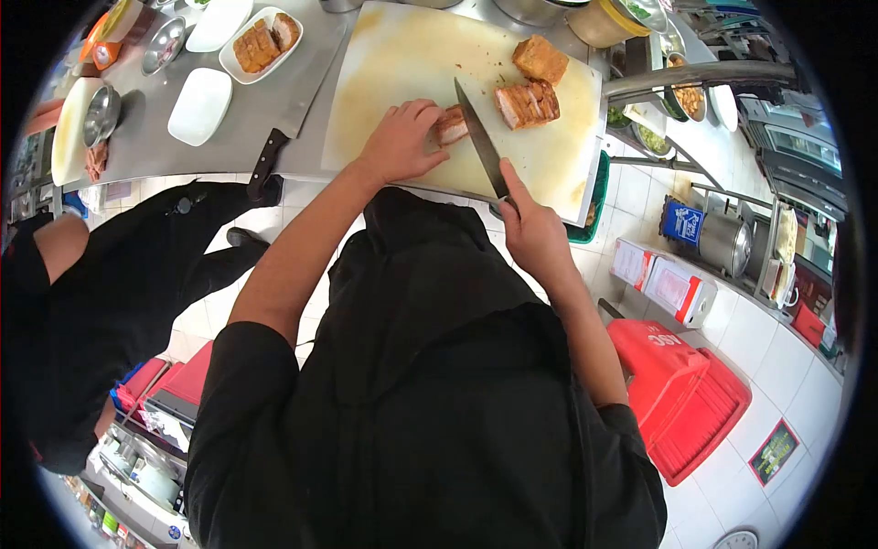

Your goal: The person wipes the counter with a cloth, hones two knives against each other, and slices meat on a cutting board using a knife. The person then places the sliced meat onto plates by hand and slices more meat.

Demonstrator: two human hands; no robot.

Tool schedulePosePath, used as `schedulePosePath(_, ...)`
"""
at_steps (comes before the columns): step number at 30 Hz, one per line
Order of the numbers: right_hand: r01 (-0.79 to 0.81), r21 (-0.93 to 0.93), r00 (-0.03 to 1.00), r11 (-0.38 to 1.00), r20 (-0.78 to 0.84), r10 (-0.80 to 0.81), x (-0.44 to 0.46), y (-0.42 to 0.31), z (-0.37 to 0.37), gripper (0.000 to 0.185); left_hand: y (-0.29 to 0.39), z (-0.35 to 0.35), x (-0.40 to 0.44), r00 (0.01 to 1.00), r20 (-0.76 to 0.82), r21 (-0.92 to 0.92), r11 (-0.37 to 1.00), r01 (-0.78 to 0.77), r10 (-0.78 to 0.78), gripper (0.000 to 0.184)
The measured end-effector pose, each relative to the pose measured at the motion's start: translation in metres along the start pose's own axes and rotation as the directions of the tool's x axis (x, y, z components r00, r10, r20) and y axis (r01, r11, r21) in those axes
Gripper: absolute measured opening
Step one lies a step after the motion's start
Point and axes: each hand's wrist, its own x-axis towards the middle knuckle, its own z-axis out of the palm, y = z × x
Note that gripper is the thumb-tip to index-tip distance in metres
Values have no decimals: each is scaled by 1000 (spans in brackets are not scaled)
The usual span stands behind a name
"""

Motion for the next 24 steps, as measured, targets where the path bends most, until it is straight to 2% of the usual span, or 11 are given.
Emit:
schedulePosePath(3,-4,-59,999,998,52,7,1,-14,-4,63,2,6,-2,999,-36,-20,1000,-22,21,56)
schedulePosePath(9,14,-267,988,964,153,28,12,-26,-13,64,7,11,5,1000,-2,17,1000,24,-24,46)
schedulePosePath(12,8,-325,977,946,205,62,13,-39,-24,63,2,18,6,997,-75,39,999,-14,17,43)
schedulePosePath(21,54,-366,968,929,246,40,32,-43,-32,67,2,26,9,990,-137,33,999,0,5,37)
schedulePosePath(24,70,-273,982,959,188,-18,57,-27,-9,67,0,26,9,992,-127,15,1000,-11,13,37)
